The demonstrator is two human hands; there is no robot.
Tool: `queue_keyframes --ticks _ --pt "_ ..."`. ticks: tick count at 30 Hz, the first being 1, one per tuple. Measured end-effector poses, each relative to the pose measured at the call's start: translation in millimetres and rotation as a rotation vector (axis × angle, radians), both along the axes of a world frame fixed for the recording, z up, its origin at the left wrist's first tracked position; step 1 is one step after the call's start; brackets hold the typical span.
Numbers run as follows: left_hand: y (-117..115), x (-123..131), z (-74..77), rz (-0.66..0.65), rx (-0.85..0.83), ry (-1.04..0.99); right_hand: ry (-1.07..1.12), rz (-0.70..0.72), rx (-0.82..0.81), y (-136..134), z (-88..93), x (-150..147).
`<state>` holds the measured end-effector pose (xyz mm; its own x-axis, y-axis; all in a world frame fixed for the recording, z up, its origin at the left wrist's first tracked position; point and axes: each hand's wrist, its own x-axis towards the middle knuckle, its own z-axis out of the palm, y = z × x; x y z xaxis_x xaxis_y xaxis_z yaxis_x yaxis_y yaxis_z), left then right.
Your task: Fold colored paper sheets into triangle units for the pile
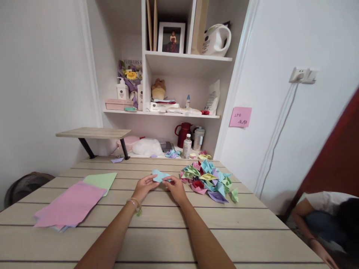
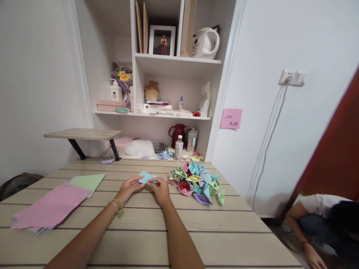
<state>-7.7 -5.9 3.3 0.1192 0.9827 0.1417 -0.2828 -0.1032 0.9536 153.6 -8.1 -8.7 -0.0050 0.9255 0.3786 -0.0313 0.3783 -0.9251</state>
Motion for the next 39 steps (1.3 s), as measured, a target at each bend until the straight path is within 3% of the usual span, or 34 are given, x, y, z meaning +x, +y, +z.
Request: queue_keyframes --ticks 6,11,14,23,28,39 --pt "-3.8 4.1 0.3 0.026 0.011 0.121 0.123 -0.013 -0.05 -1.2 2.5 1.2" --pt "-3.1 1.4 3.7 0.187 0.094 0.196 0.115 0.043 -0.076 -1.0 2.3 0.6" --pt "-2.5 0.6 4.7 0.231 0.131 0.213 0.072 -0.019 -0.059 1.0 1.5 1.9" --pt "-2.4 3.1 2.5 0.123 0.115 0.046 0.167 -0.063 -0.021 3.9 -0.8 3.8" --pt "-1.2 2.8 3.6 0.107 0.095 0.124 0.098 -0.039 -0.061 4.5 -2.4 2.7" --pt "5.8 -0.2 -2.2 0.058 0.063 0.179 0.163 0.091 -0.108 -4.2 7.9 -0.2"
